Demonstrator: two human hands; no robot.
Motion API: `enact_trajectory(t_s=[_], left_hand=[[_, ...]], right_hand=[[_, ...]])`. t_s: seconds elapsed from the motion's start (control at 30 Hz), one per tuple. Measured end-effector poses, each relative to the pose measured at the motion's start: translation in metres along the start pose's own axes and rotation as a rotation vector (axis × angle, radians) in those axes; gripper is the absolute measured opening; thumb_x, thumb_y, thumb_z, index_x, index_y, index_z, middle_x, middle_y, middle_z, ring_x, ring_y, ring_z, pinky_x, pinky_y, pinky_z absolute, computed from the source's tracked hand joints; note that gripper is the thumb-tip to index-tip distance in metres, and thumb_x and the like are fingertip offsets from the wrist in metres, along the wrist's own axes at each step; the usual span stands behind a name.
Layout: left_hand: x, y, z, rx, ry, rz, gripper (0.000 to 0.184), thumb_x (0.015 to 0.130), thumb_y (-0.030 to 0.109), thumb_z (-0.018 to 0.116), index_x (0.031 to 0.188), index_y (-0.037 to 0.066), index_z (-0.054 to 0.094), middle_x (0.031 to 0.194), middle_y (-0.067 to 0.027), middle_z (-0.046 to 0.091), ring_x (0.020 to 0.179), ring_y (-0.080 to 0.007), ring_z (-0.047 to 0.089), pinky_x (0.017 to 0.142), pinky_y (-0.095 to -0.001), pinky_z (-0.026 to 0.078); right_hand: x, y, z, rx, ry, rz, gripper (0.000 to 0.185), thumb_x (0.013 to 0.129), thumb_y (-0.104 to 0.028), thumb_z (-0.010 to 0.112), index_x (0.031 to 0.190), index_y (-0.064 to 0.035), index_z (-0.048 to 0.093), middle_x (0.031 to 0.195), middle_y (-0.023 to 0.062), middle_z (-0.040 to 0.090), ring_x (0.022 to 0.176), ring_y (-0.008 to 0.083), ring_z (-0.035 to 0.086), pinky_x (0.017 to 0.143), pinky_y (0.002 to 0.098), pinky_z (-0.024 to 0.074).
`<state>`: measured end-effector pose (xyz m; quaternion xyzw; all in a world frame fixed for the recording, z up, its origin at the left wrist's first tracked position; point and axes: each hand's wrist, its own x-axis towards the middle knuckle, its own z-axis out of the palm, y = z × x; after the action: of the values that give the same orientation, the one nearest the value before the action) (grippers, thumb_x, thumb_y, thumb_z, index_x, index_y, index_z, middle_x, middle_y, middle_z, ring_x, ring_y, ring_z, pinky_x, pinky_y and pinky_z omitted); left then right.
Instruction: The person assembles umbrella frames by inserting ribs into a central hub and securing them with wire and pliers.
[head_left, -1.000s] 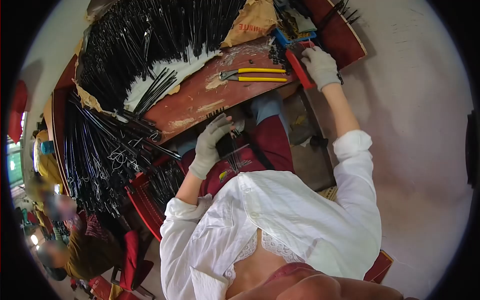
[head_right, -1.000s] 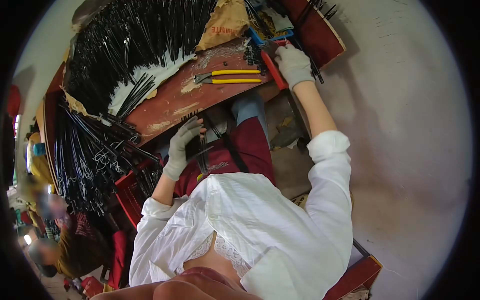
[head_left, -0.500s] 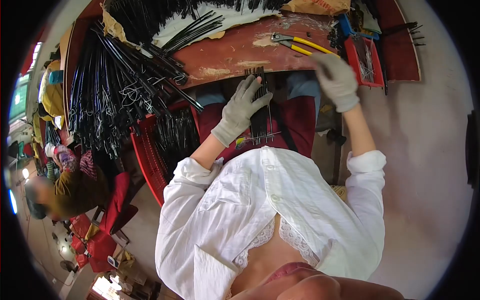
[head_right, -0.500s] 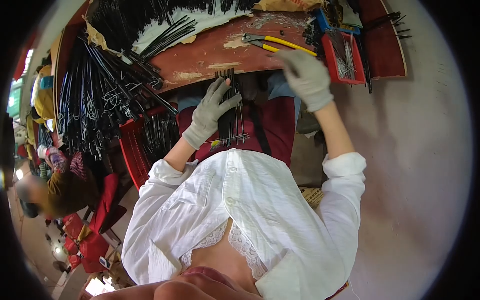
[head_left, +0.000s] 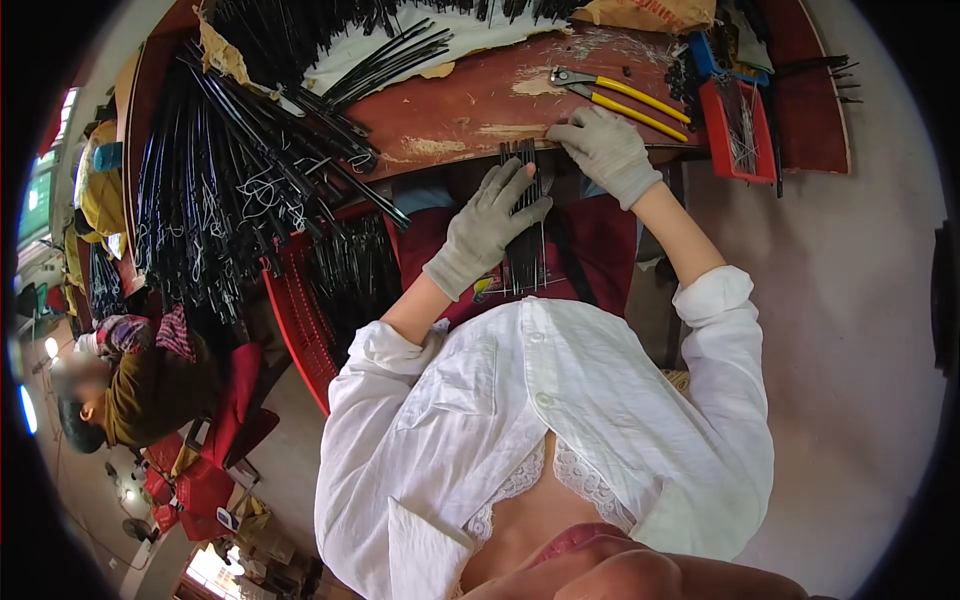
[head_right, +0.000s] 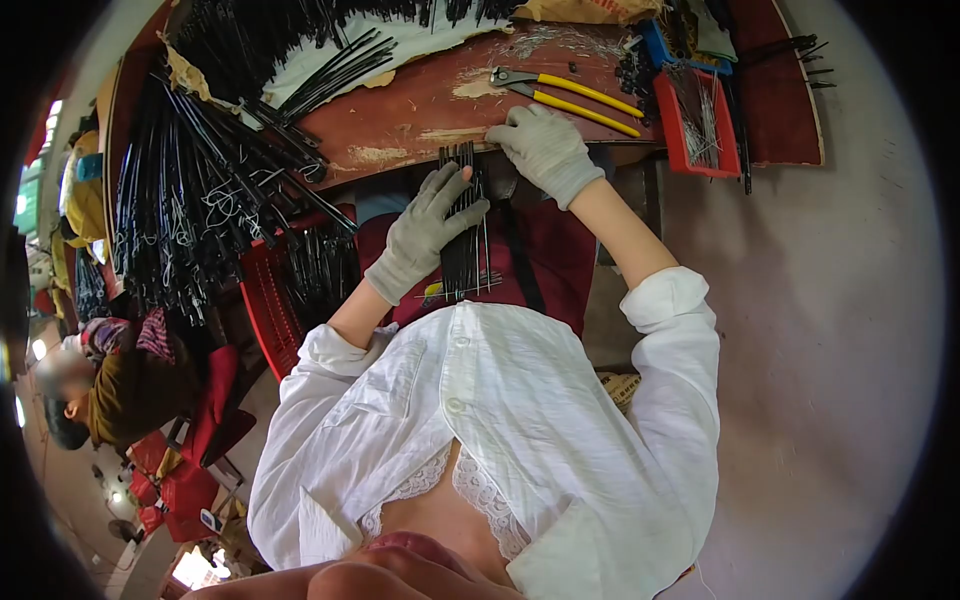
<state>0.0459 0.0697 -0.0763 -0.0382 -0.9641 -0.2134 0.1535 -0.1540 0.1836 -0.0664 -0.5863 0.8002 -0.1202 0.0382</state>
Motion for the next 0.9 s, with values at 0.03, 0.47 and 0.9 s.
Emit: enact_trajectory(t_s=[0.03, 0.47, 0.9], left_hand=[[0.0, -0.001, 0.001, -0.002, -0.007, 0.011, 0.038, 0.074, 0.01, 0.057, 0.11, 0.019, 0.06, 0.129, -0.016, 0.045, 0.118, -0.0378, 0.046, 0.099, -0.0464, 0.041], [-0.005, 0.001, 0.011, 0.039, -0.028, 0.009, 0.036, 0.077, 0.012, 0.057, 0.112, 0.02, 0.059, 0.134, -0.0159, 0.042, 0.12, -0.0379, 0.044, 0.1, -0.0488, 0.04], [-0.008, -0.004, 0.011, 0.014, -0.013, 0.011, 0.042, 0.075, 0.01, 0.057, 0.115, 0.021, 0.059, 0.136, -0.0156, 0.04, 0.122, -0.0381, 0.042, 0.102, -0.0498, 0.037]], right_hand=[[0.002, -0.001, 0.0, -0.024, -0.01, -0.019, 0.018, 0.079, -0.02, 0.058, 0.096, -0.0231, 0.064, 0.088, 0.0011, 0.055, 0.091, 0.0222, 0.055, 0.074, 0.037, 0.0479], [0.019, -0.005, 0.024, 0.161, 0.06, -0.18, 0.013, 0.082, -0.021, 0.057, 0.094, -0.0172, 0.061, 0.091, 0.0028, 0.055, 0.091, 0.0236, 0.056, 0.076, 0.0362, 0.0477], [0.022, -0.025, 0.014, 0.186, 0.057, 0.093, 0.014, 0.084, -0.022, 0.055, 0.096, -0.018, 0.061, 0.093, 0.0046, 0.057, 0.088, 0.0254, 0.059, 0.075, 0.0392, 0.0483]])
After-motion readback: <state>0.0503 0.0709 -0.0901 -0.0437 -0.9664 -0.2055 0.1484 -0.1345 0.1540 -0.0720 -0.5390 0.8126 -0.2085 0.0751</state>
